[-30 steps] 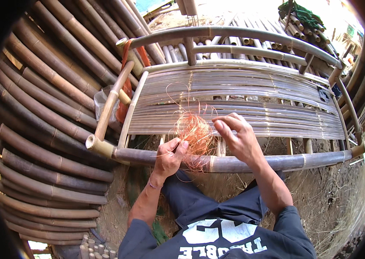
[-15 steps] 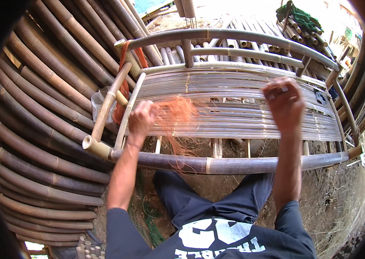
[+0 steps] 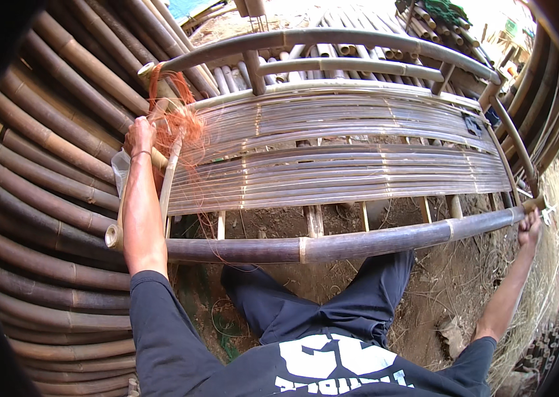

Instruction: The person arranges thin bamboo strips into a frame and then sits on the ground to tie the strips to the frame using orange string. The person repeatedly wraps and knots the string to secure the strips in place.

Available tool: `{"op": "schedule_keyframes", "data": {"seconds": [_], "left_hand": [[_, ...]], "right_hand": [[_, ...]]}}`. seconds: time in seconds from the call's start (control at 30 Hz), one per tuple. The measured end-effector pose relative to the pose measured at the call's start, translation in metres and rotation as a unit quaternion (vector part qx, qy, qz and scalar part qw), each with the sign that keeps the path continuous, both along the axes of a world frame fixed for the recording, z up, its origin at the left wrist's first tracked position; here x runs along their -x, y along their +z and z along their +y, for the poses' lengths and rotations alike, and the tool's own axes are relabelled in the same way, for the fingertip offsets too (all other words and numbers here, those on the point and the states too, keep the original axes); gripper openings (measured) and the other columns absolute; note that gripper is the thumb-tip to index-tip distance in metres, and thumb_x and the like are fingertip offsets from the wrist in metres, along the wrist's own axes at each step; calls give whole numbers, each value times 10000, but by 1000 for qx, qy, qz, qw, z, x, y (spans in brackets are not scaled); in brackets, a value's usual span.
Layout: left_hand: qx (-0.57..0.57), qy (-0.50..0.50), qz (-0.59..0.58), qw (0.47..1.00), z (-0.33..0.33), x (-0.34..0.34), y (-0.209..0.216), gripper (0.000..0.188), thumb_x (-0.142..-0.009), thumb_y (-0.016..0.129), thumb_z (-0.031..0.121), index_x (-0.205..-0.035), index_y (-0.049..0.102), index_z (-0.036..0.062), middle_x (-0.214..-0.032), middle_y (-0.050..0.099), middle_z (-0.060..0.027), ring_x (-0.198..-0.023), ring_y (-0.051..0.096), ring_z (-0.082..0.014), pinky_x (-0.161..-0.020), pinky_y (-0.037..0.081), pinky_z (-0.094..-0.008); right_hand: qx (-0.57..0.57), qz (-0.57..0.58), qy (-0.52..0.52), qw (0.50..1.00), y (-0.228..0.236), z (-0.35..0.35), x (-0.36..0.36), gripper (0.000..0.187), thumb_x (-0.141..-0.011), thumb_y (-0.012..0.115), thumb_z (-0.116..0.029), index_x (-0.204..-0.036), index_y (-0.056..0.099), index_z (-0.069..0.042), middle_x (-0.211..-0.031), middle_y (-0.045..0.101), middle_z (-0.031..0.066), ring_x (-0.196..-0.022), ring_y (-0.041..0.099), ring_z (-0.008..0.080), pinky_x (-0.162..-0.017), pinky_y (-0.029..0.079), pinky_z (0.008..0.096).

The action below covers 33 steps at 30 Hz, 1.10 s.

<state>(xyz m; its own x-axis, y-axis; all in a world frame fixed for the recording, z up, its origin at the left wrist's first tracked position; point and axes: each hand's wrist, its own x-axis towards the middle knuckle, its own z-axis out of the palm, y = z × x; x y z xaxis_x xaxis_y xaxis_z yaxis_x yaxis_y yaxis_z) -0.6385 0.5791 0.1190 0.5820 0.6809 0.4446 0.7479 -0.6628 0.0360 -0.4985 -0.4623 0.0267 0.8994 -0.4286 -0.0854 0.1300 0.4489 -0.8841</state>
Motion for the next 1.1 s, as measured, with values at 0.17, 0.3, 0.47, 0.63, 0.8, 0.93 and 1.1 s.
{"op": "schedule_keyframes", "data": {"seconds": [0.17,0.3,0.47,0.63,0.8,0.93,1.1], "left_hand": [[125,16,13,992,13,-22,-93,303,-871,687,324,-1040,732,75,-1049,697,-229,-1013,677,-393,-858,552,-472],[81,-127,95,984,1,-40,-85,399,-788,760,418,-977,745,68,-1011,708,-211,-972,687,-382,-838,553,-458],[453,-110,24,884,-76,-19,-91,827,-699,847,256,-1400,460,48,-1247,627,-199,-1115,630,-259,-809,581,-383],[106,-69,-38,991,-163,-5,-75,874,-776,742,374,-1506,342,107,-1526,326,-254,-1355,393,-445,-1094,362,-555],[19,-246,27,969,-218,6,-112,939,-752,765,524,-1527,318,237,-1591,195,-200,-1454,202,-425,-1161,220,-591],[0,-281,148,948,-200,12,-176,847,-741,787,517,-1470,425,283,-1561,277,-153,-1453,216,-393,-1166,203,-583],[-14,-406,59,912,-152,-5,-188,355,-810,747,362,-1110,676,186,-1267,547,-95,-1280,448,-285,-1116,312,-530]], "right_hand": [[114,256,-225,933,-57,-198,115,306,-870,612,-194,-596,479,-162,-546,499,9,-432,494,126,-342,357,296],[658,583,-2,477,-167,-57,184,199,-849,627,-226,-905,612,-35,-943,600,180,-874,592,275,-703,476,426],[782,98,53,614,-115,201,173,490,-871,670,-193,-1294,541,19,-1258,588,223,-1193,548,333,-1046,418,445],[670,-147,258,681,-91,435,181,668,-859,724,-342,-1344,480,46,-1287,558,249,-1221,511,381,-1060,388,461],[632,-129,296,705,-136,527,163,295,-893,663,-240,-1100,626,-33,-955,664,154,-895,630,319,-788,500,419],[355,-29,477,804,-71,500,170,212,-943,635,-196,-988,684,5,-813,673,107,-721,612,180,-687,497,321],[312,88,454,830,15,360,174,148,-962,611,-131,-957,696,-10,-666,535,-76,-535,431,10,-453,318,191]]}}
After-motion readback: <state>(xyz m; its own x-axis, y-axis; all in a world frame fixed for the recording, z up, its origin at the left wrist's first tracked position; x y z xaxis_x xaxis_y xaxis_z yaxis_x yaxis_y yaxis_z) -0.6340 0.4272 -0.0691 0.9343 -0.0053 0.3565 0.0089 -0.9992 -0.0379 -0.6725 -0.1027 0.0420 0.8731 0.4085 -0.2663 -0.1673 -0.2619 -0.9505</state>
